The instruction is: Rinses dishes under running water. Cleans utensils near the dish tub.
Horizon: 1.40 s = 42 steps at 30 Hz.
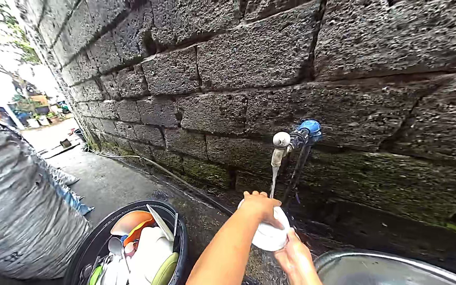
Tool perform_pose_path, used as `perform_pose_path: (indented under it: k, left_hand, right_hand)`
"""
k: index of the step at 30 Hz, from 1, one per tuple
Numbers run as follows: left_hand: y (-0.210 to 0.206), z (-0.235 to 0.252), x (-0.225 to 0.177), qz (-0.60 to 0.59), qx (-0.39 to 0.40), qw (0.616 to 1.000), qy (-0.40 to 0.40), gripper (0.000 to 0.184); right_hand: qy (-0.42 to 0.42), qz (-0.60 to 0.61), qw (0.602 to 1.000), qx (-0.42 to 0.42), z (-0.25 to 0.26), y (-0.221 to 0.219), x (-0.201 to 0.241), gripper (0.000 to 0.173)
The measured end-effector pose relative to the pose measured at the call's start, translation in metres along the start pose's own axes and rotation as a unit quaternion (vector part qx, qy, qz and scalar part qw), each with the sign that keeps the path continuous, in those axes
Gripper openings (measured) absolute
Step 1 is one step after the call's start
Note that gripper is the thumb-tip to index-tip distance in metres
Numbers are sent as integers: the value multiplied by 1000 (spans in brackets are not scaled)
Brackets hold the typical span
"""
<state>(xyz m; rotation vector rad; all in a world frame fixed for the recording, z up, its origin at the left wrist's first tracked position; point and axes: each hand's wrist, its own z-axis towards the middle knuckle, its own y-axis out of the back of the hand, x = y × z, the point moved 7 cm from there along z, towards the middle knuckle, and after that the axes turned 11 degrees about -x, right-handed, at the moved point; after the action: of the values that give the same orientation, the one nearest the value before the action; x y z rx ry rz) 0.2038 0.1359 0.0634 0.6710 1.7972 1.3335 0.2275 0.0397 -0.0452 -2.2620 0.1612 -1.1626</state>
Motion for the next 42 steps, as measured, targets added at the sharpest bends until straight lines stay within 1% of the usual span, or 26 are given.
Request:
perform_pose_path:
  k: [3, 5, 6, 7, 9, 10, 13, 15, 17, 18, 20, 22, 23, 25, 26, 27, 29, 30, 32, 34, 35, 36, 37, 38, 40, 42]
  left_hand:
    - [-1, -5, -6, 23, 33, 999, -20, 97]
    - [2, -5, -6, 2, 37, 998, -42, 102]
    - [4, -5, -6, -11, 30, 998, -56, 96]
    - [5, -4, -8, -15, 13, 997, -71, 84]
    - [-1, 1, -17, 41, -49, 991, -117, 52]
    - [-11, 2, -24, 83, -65, 983, -151, 43]
    - [-46, -12, -47, 130, -41, 960, -244, 41]
    - [-57, -27, -53, 138, -77, 930, -331, 43]
    - [-56, -44, -51, 146, -141, 871, -447, 38]
    - [-52, -51, -48, 155, -147, 845, -491, 39]
    - [-40, -55, -42, 188, -139, 815, -530, 44]
    - [-22, -44, -46, 209, -181, 807, -522, 36]
    - [-11, -36, -51, 207, -182, 828, -489, 32]
    - [11, -21, -58, 157, -121, 916, -349, 31]
    - [22, -17, -59, 99, -118, 952, -265, 32]
    - [31, -11, -56, 39, -146, 971, -185, 33]
    - [41, -6, -46, -55, -180, 982, -33, 34]
    - [41, -4, -40, -81, -170, 982, 29, 35]
    - [35, 0, -31, -75, -135, 983, 98, 41]
    - [29, 4, -28, 29, -130, 986, 98, 40]
    - [22, 7, -30, 87, -133, 985, 73, 37]
    - [12, 11, -31, 129, -138, 982, 33, 41]
    - [-2, 12, -33, 145, -136, 980, -11, 52]
    - [-17, 11, -34, 135, -130, 981, -50, 57]
    - [-42, 2, -39, 101, -46, 991, -75, 58]
    - [-53, -19, -47, 101, 64, 987, -110, 57]
  right_hand:
    - [12, 11, 1000, -21, 6, 5, 7, 44]
    - [5, 23, 999, -41, 8, 8, 13, 44]
    - [-1, 24, 998, -49, 8, 9, 15, 44]
    - [-4, 21, 998, -51, 7, 9, 16, 43]
    - [-7, 11, 999, -43, 5, 8, 17, 42]
    - [-8, 7, 999, -37, 4, 7, 16, 41]
    - [-12, 25, 999, -39, 8, 13, 14, 29]
    - [-11, 55, 997, -45, 12, 17, 18, 25]
    - [-16, 65, 996, -61, 19, 24, 23, 26]
    - [-24, 63, 996, -67, 23, 28, 26, 28]
    - [-38, 61, 996, -54, 27, 31, 31, 33]
    - [-53, 70, 995, -41, 22, 24, 35, 27]
    - [-63, 78, 994, -44, 18, 20, 37, 28]
    - [-57, 65, 994, -70, 14, 19, 40, 36]
    - [-44, 33, 995, -87, 14, 23, 40, 44]
    - [-39, -1, 995, -92, 15, 25, 37, 53]
    - [-50, -25, 996, -70, 13, 21, 26, 66]
    - [-61, -7, 997, -46, 9, 14, 23, 68]
    - [-49, 58, 997, -16, 4, 3, 24, 61]
    - [-20, 92, 995, -25, 4, 4, 26, 49]
    - [-5, 77, 996, -40, 2, 6, 28, 43]
    - [12, 50, 997, -52, 0, 6, 30, 41]
    - [25, 26, 998, -54, -3, 5, 30, 41]
    - [32, 9, 998, -50, -5, 4, 29, 42]
    - [36, 0, 998, -54, -3, 3, 25, 43]
    - [32, -6, 996, -86, 0, 10, 25, 44]
